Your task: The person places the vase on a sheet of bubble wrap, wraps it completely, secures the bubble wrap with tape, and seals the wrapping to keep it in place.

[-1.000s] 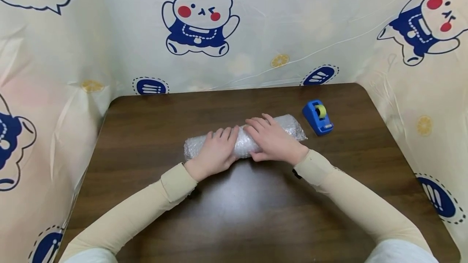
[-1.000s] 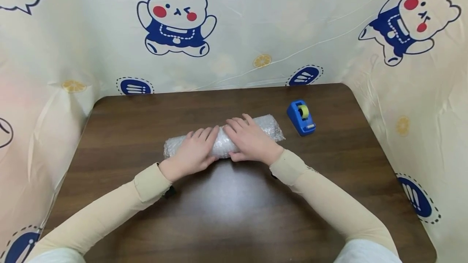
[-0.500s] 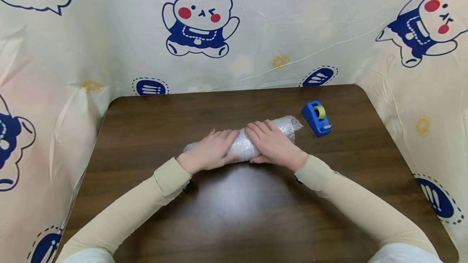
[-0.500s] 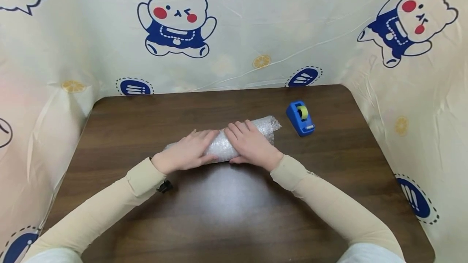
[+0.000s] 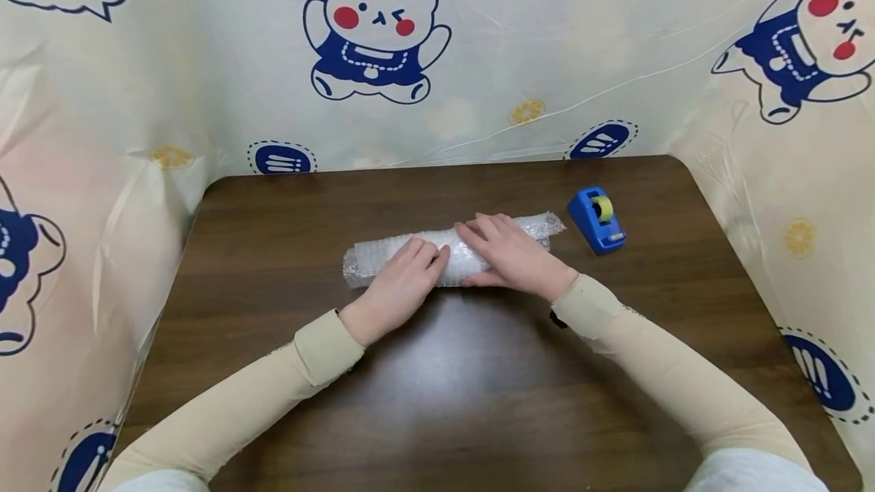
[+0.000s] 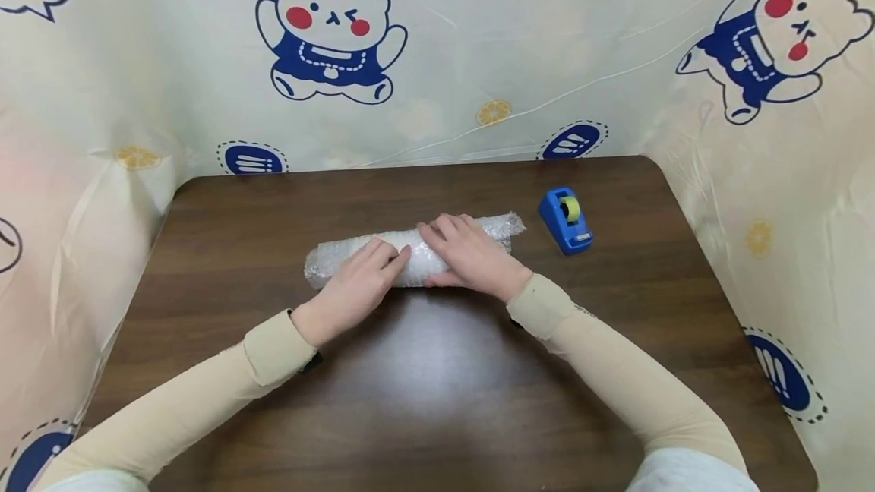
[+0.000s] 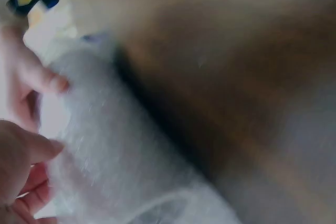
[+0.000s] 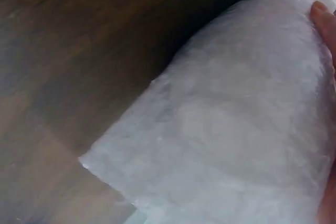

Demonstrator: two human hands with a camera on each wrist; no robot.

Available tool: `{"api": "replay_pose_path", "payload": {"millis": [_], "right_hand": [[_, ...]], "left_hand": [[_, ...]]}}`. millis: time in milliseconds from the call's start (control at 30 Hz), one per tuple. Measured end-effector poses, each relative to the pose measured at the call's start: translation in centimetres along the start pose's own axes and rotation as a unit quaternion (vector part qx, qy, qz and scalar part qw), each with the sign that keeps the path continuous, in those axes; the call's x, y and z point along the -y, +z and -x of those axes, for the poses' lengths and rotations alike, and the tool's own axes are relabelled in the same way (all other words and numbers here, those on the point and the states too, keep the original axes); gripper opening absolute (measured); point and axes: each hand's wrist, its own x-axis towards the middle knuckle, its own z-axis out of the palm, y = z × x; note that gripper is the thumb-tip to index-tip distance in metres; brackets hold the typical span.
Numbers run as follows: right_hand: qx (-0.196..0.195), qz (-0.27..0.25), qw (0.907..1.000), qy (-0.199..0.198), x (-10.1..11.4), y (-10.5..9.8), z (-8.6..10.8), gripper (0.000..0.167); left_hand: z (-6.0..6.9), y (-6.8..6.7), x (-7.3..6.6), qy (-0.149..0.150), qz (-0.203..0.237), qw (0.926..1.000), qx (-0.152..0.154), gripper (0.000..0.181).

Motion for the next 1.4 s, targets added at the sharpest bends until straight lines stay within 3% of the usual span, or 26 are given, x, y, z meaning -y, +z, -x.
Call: {"api": "replay_pose_path", "payload": {"millis": [100, 233, 300, 400, 467, 533, 600, 667, 733, 800, 933, 1100, 1400], "right_hand": [[0.001, 0.005, 1.0000, -0.005, 0.0, 0.1, 0.2, 0.079], [-0.013, 0.022, 0.9994, -0.023, -0.2, 0.3, 0.5, 0.070], [-0.021, 0.023, 0.9990, -0.030, -0.3, 0.4, 0.6, 0.067], [-0.031, 0.022, 0.9988, -0.033, -0.3, 0.6, 0.6, 0.067], [-0.039, 0.019, 0.9985, -0.033, -0.3, 0.7, 0.6, 0.067], [-0.048, 0.016, 0.9983, -0.031, -0.3, 0.9, 0.7, 0.066], [-0.054, 0.012, 0.9980, -0.030, -0.4, 1.1, 0.9, 0.065], [-0.056, 0.008, 0.9979, -0.032, -0.3, 1.3, 1.1, 0.065], [-0.058, 0.007, 0.9977, -0.035, -0.3, 1.4, 1.2, 0.066], [-0.059, 0.012, 0.9975, -0.037, -0.3, 1.3, 1.1, 0.068], [-0.059, 0.016, 0.9979, -0.021, -0.3, 1.2, 0.8, 0.076], [-0.062, -0.016, 0.9979, -0.004, -0.3, 1.3, 0.5, 0.074], [-0.117, -0.058, 0.9914, 0.000, -0.8, 1.4, 0.5, 0.057]], "left_hand": [[0.1, -0.2, 0.1, -0.011, 0.022, 0.9993, -0.029, 0.028], [-0.3, -0.4, 0.8, -0.046, 0.114, 0.9923, -0.018, 0.018], [-0.7, -0.5, 1.2, -0.073, 0.162, 0.9841, -0.007, 0.015], [-1.3, -0.7, 1.9, -0.129, 0.226, 0.9654, -0.004, 0.018], [-1.7, -0.7, 2.4, -0.162, 0.261, 0.9515, -0.012, 0.030], [-2.1, -0.6, 2.9, -0.187, 0.270, 0.9445, -0.008, 0.050], [-2.4, -0.2, 3.2, -0.204, 0.239, 0.9492, 0.019, 0.072], [-2.4, 0.5, 3.1, -0.205, 0.178, 0.9599, 0.070, 0.091], [-2.2, 1.2, 2.7, -0.191, 0.106, 0.9696, 0.112, 0.102], [-1.9, 1.8, 2.0, -0.161, 0.041, 0.9780, 0.126, 0.103], [-1.5, 2.5, 0.7, -0.121, -0.044, 0.9868, 0.098, 0.090], [-1.3, 2.9, -0.5, -0.099, -0.102, 0.9852, 0.096, 0.078], [-1.4, 3.1, -2.1, -0.056, -0.114, 0.9902, 0.058, 0.078]]}}
